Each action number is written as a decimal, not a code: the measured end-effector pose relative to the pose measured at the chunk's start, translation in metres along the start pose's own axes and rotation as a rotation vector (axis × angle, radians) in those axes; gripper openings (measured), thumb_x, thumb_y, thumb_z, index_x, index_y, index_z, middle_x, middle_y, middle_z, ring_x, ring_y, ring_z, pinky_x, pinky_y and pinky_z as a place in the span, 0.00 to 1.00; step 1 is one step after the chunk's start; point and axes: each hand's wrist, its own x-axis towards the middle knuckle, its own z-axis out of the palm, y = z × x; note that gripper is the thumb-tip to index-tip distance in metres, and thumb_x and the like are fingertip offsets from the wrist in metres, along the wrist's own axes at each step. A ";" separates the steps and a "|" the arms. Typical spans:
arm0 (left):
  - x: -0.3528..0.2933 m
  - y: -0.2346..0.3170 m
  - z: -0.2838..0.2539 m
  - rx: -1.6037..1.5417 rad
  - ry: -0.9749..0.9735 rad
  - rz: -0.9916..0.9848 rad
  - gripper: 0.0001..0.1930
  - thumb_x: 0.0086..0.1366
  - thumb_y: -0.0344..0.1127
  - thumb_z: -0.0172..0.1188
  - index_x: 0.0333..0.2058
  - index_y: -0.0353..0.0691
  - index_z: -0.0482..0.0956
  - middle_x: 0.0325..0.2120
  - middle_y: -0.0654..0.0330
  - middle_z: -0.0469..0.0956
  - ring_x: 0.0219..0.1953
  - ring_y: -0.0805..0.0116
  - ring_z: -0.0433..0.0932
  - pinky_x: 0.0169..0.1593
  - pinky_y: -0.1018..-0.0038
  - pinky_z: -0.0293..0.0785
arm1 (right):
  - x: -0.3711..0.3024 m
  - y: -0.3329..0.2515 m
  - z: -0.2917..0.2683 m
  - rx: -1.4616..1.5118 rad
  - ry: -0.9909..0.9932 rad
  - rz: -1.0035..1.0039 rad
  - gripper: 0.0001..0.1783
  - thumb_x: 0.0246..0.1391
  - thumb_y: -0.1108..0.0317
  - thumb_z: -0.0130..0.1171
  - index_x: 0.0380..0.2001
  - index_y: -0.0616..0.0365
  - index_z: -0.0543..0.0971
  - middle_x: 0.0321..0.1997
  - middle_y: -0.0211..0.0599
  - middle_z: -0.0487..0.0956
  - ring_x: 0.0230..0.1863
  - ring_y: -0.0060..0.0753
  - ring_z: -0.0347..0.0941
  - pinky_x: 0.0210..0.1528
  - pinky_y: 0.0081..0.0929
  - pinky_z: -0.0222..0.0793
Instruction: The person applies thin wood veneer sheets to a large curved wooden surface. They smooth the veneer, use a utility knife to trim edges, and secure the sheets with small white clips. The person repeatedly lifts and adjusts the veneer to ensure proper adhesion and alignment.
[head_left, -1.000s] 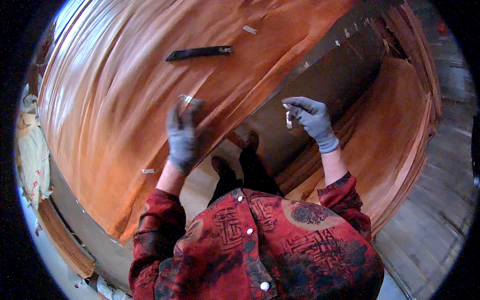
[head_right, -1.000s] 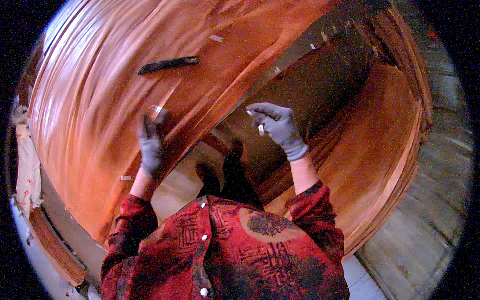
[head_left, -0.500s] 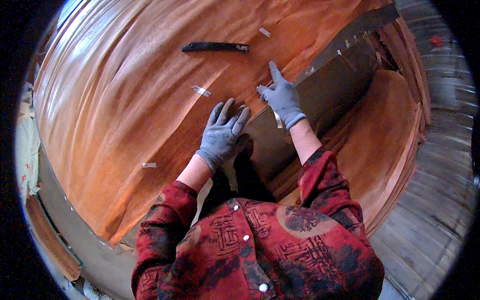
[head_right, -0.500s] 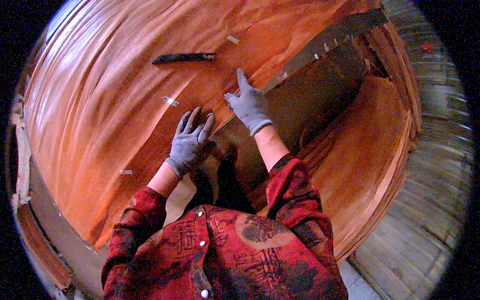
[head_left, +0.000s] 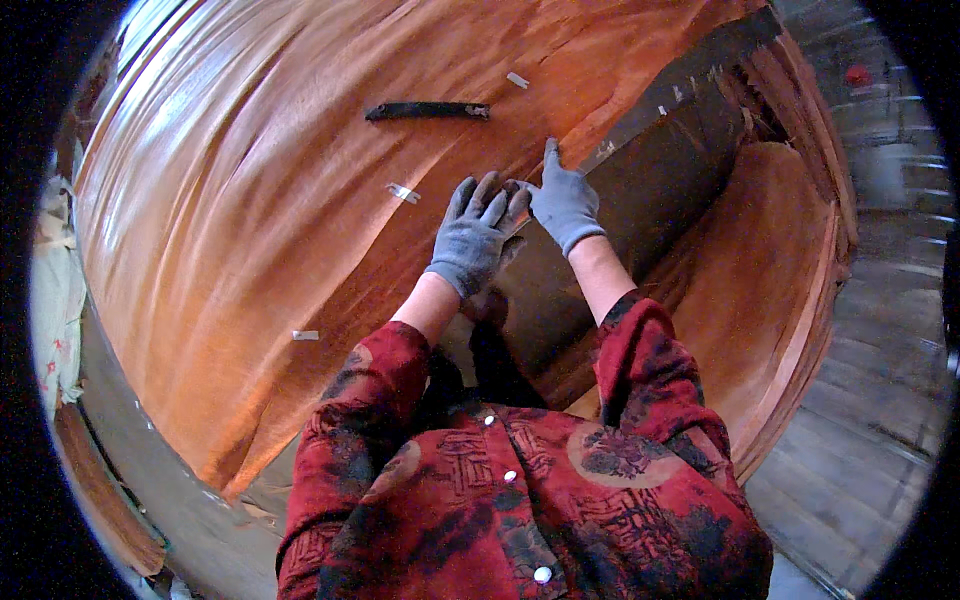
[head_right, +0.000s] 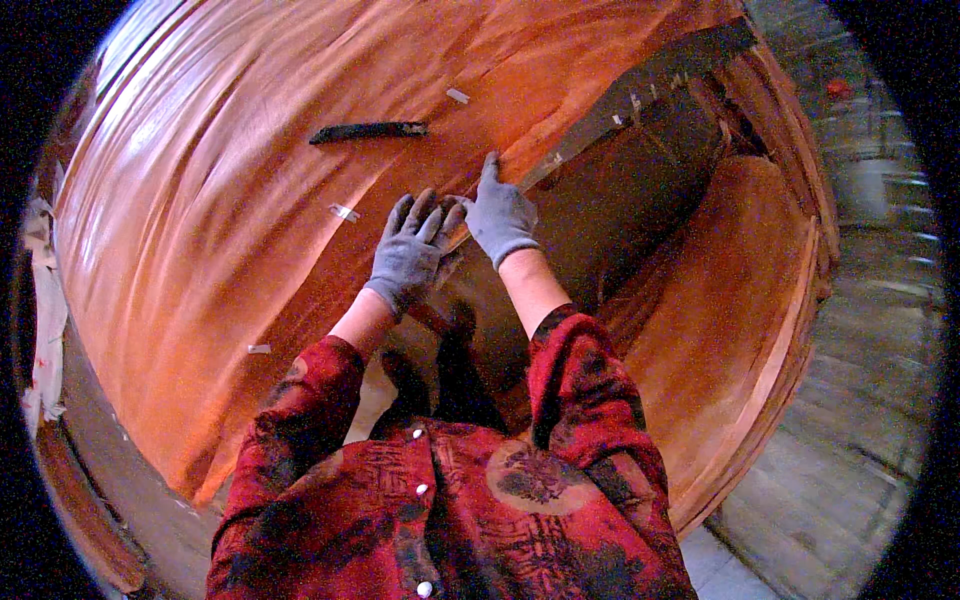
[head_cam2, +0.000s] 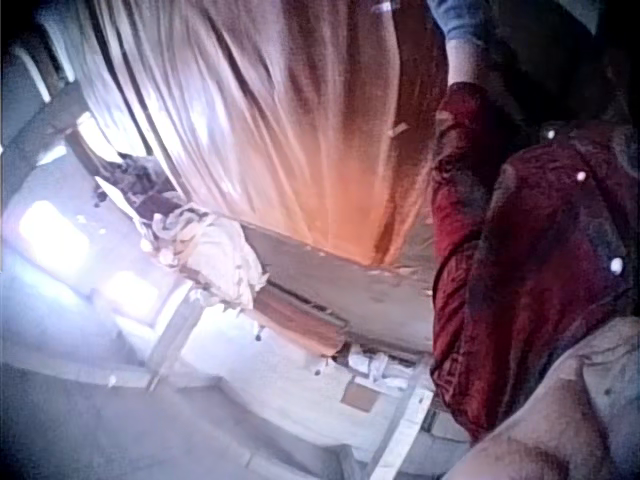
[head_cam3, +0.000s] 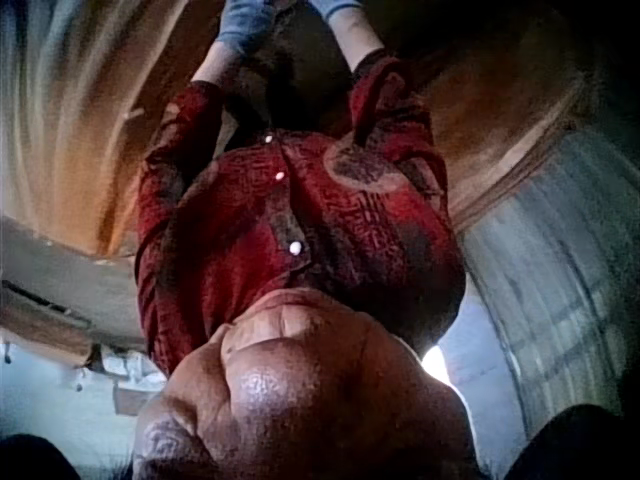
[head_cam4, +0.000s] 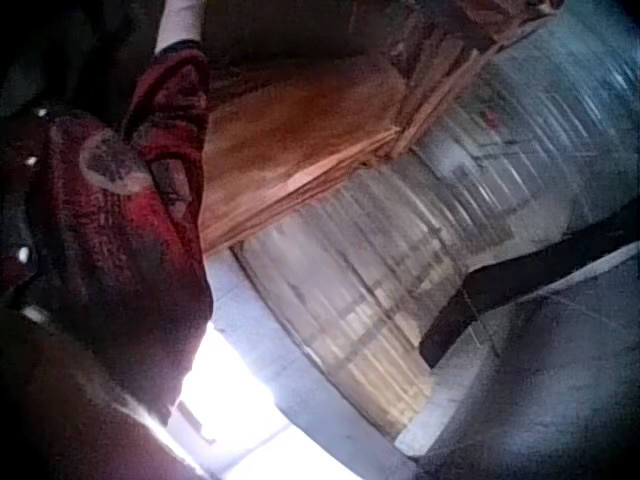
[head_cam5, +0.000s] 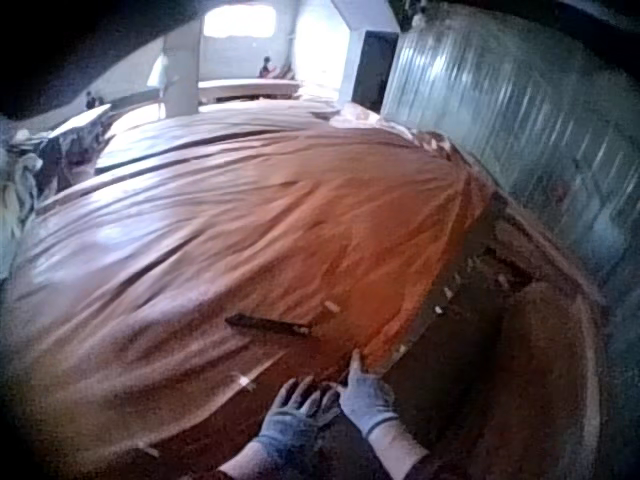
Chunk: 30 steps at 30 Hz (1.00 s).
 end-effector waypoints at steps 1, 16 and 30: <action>0.003 0.002 0.001 0.007 -0.024 -0.016 0.33 0.56 0.50 0.54 0.59 0.47 0.59 0.57 0.60 0.62 0.63 0.54 0.52 0.64 0.55 0.45 | -0.001 0.004 0.000 0.025 -0.023 0.009 0.47 0.49 0.47 0.56 0.64 0.53 0.46 0.38 0.56 0.77 0.39 0.55 0.75 0.41 0.46 0.69; 0.008 0.004 0.018 0.070 0.240 0.003 0.23 0.51 0.48 0.54 0.47 0.50 0.72 0.48 0.59 0.67 0.56 0.54 0.61 0.58 0.56 0.56 | -0.072 0.021 0.030 0.778 0.154 0.074 0.13 0.53 0.65 0.52 0.20 0.63 0.74 0.14 0.37 0.73 0.15 0.32 0.69 0.19 0.33 0.63; -0.136 0.013 -0.075 -0.108 0.359 -0.070 0.26 0.54 0.42 0.52 0.54 0.49 0.66 0.43 0.61 0.75 0.60 0.56 0.60 0.61 0.58 0.55 | -0.161 0.043 0.033 0.870 -0.329 -0.451 0.11 0.55 0.70 0.55 0.41 0.63 0.76 0.40 0.38 0.77 0.40 0.26 0.73 0.41 0.22 0.71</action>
